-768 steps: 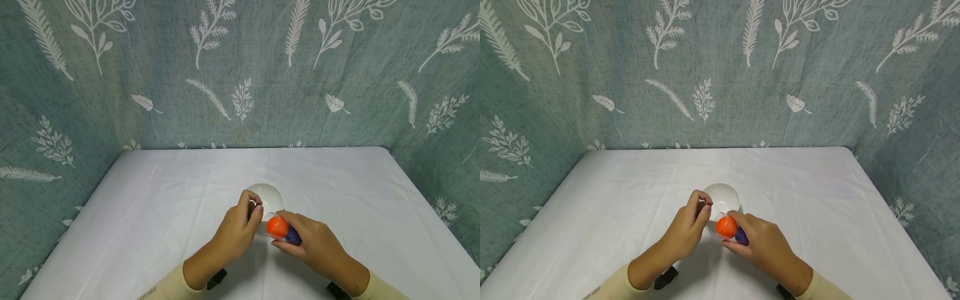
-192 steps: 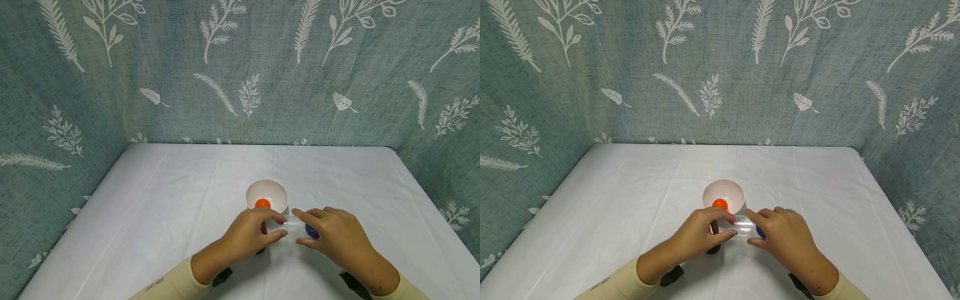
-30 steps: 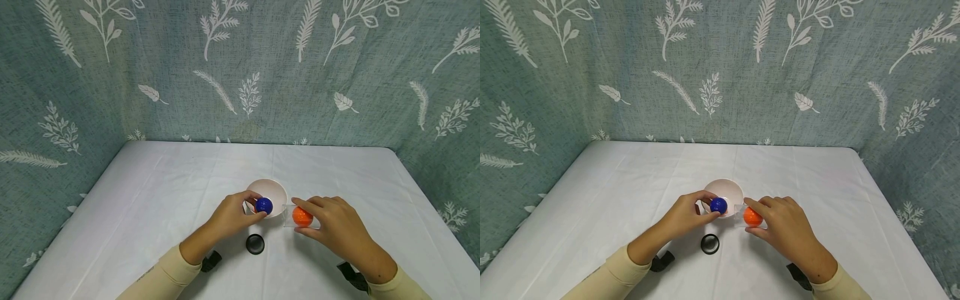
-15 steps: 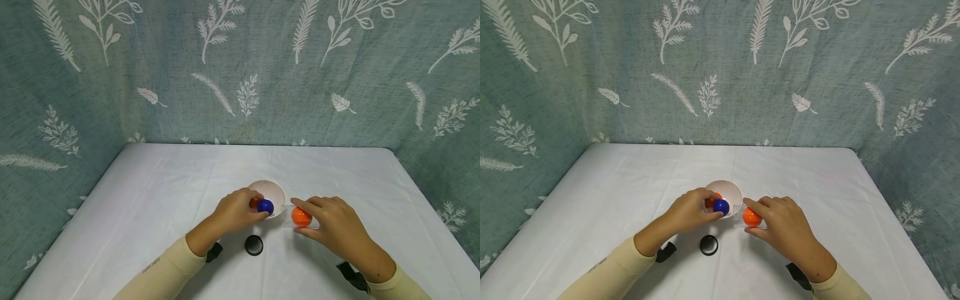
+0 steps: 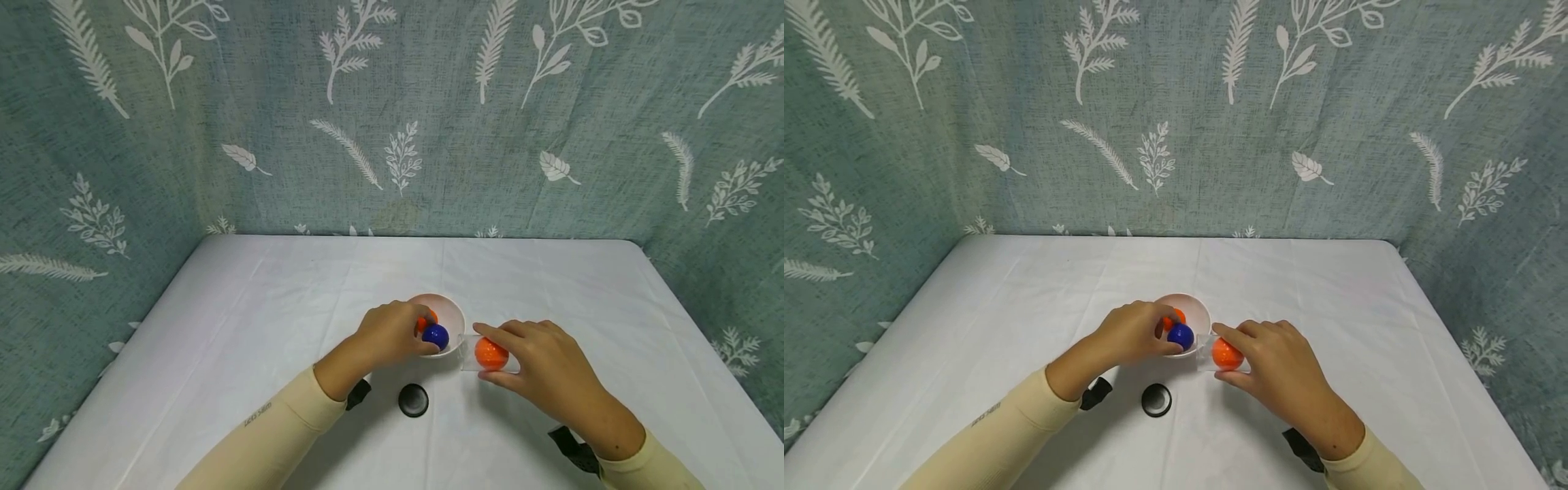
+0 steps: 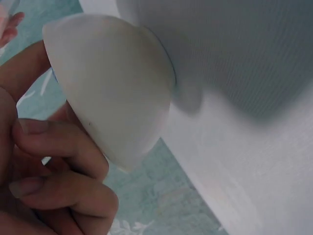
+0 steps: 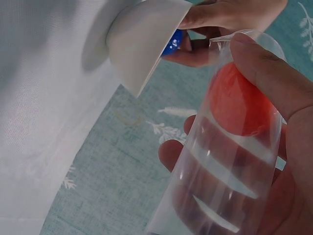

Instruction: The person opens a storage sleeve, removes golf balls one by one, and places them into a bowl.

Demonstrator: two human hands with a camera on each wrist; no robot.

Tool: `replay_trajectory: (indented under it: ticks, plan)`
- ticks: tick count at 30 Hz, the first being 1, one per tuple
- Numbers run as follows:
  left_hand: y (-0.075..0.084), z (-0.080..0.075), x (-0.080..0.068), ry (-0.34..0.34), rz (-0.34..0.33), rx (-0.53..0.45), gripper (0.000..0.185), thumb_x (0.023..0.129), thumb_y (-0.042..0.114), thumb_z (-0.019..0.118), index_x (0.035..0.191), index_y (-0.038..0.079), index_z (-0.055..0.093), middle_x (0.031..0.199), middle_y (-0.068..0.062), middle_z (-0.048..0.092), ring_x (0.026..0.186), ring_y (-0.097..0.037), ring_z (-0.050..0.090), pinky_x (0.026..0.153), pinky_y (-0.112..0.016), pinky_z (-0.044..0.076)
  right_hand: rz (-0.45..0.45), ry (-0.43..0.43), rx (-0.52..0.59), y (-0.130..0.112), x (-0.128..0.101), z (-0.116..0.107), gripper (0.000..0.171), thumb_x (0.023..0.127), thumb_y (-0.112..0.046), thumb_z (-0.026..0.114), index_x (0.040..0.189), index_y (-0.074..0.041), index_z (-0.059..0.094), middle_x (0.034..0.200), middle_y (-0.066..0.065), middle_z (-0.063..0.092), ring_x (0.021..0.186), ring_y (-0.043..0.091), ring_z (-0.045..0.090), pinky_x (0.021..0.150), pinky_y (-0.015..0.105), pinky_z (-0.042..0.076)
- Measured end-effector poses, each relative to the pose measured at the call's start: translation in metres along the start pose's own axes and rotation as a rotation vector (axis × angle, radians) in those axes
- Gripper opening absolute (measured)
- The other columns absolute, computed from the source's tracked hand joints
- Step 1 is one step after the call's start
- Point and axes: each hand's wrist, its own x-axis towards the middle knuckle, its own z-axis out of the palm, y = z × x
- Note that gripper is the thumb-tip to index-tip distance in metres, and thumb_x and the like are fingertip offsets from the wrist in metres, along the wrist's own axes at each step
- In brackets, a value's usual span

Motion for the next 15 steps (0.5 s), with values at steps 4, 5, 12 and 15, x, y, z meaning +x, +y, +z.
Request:
replay_trajectory:
  ticks: [4,5,12,15]
  plan:
    - [-0.001,-0.001,0.007,-0.038,0.058,0.047,0.040,0.080,0.042,0.084,0.113,0.022,0.073,0.076,0.011,0.062,0.071,-0.010,0.056,0.061,-0.026,0.046,-0.004,0.002,0.002,0.000,0.000,0.000,0.067,0.068,-0.048,0.090,0.128,-0.025,0.069,0.101,0.001,0.073,0.090,0.020,0.068,0.085,0.045,0.056]
    - [-0.001,-0.001,0.008,-0.045,0.068,0.057,0.039,0.080,0.041,0.084,0.113,0.023,0.074,0.075,0.012,0.062,0.071,-0.009,0.056,0.062,-0.026,0.046,-0.002,-0.001,0.002,0.000,0.000,0.000,0.067,0.068,-0.048,0.090,0.128,-0.025,0.069,0.101,0.002,0.073,0.090,0.020,0.068,0.084,0.044,0.056]
    - [0.002,0.000,0.014,-0.079,0.085,0.121,0.035,0.080,0.041,0.084,0.112,0.028,0.075,0.092,0.014,0.071,0.085,-0.009,0.062,0.074,-0.032,0.051,0.012,-0.017,0.008,0.000,0.000,0.001,0.067,0.068,-0.047,0.090,0.128,-0.026,0.069,0.102,0.002,0.073,0.091,0.021,0.068,0.085,0.045,0.056]
    - [0.004,0.000,0.014,-0.085,0.078,0.132,0.039,0.081,0.041,0.083,0.116,0.027,0.074,0.104,0.013,0.073,0.093,-0.011,0.065,0.079,-0.034,0.054,0.012,-0.016,0.009,0.000,0.000,0.001,0.067,0.068,-0.047,0.090,0.128,-0.026,0.069,0.102,0.002,0.073,0.092,0.021,0.068,0.086,0.046,0.056]
